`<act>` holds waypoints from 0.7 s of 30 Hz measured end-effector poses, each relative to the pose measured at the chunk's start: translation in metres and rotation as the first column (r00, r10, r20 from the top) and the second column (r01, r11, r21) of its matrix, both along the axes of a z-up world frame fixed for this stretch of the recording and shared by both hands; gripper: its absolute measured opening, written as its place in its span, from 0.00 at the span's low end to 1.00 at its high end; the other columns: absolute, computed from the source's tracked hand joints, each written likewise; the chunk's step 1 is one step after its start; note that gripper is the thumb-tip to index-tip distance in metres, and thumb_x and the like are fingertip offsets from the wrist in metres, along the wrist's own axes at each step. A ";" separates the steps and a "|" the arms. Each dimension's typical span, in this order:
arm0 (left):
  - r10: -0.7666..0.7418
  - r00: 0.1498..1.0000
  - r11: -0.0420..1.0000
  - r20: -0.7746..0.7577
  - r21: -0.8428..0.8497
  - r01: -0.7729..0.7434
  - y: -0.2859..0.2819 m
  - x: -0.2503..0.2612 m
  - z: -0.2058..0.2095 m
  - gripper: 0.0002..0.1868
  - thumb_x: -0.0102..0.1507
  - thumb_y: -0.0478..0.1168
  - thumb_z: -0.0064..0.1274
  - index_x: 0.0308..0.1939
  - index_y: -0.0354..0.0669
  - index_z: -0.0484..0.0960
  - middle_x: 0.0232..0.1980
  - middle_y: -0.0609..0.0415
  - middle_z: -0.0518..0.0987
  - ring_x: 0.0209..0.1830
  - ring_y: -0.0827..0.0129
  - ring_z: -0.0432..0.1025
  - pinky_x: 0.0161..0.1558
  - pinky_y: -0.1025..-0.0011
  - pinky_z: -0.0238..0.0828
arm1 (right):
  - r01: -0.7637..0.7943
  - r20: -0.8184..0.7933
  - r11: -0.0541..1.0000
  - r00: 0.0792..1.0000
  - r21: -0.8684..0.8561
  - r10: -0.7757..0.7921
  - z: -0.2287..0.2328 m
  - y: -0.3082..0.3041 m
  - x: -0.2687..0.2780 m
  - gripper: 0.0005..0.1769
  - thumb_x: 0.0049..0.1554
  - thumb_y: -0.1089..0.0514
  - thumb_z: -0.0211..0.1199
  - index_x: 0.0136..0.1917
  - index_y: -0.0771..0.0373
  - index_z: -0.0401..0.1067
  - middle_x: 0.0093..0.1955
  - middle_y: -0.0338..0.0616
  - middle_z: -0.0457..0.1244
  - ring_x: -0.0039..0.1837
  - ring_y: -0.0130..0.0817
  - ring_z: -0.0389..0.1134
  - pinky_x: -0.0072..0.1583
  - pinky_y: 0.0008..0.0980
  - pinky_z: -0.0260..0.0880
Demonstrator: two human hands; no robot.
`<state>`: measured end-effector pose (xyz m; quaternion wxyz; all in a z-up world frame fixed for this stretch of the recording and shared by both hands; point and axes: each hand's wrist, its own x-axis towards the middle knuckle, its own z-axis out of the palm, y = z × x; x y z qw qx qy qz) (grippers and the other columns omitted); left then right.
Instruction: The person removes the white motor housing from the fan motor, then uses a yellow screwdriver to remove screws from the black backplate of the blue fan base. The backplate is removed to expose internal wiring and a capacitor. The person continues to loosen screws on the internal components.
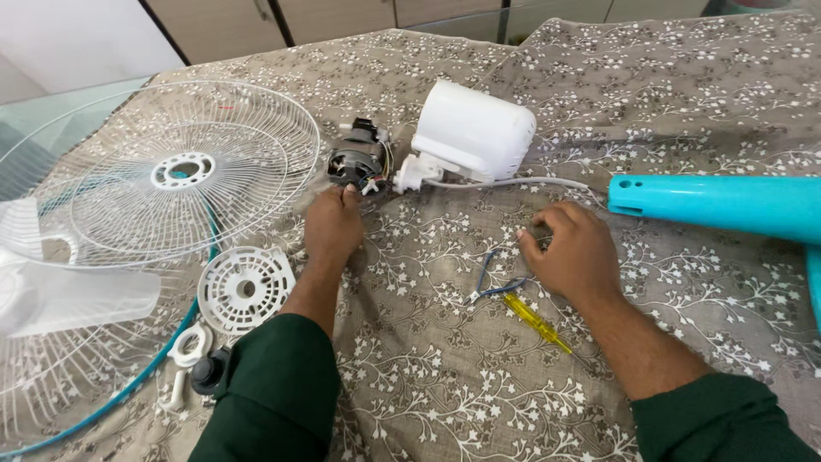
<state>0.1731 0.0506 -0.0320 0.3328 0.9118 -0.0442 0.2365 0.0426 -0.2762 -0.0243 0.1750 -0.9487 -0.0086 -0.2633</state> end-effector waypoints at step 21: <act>-0.287 0.930 0.942 -0.231 0.110 0.318 -0.091 -0.145 0.045 0.27 0.64 0.50 0.57 0.65 0.46 0.73 0.75 0.45 0.65 0.77 0.49 0.55 0.75 0.50 0.46 | 0.089 -0.087 0.963 0.994 0.256 -0.068 -0.001 -0.032 -0.024 0.12 0.55 0.49 0.71 0.48 0.58 0.80 0.49 0.45 0.71 0.50 0.40 0.73 0.54 0.40 0.72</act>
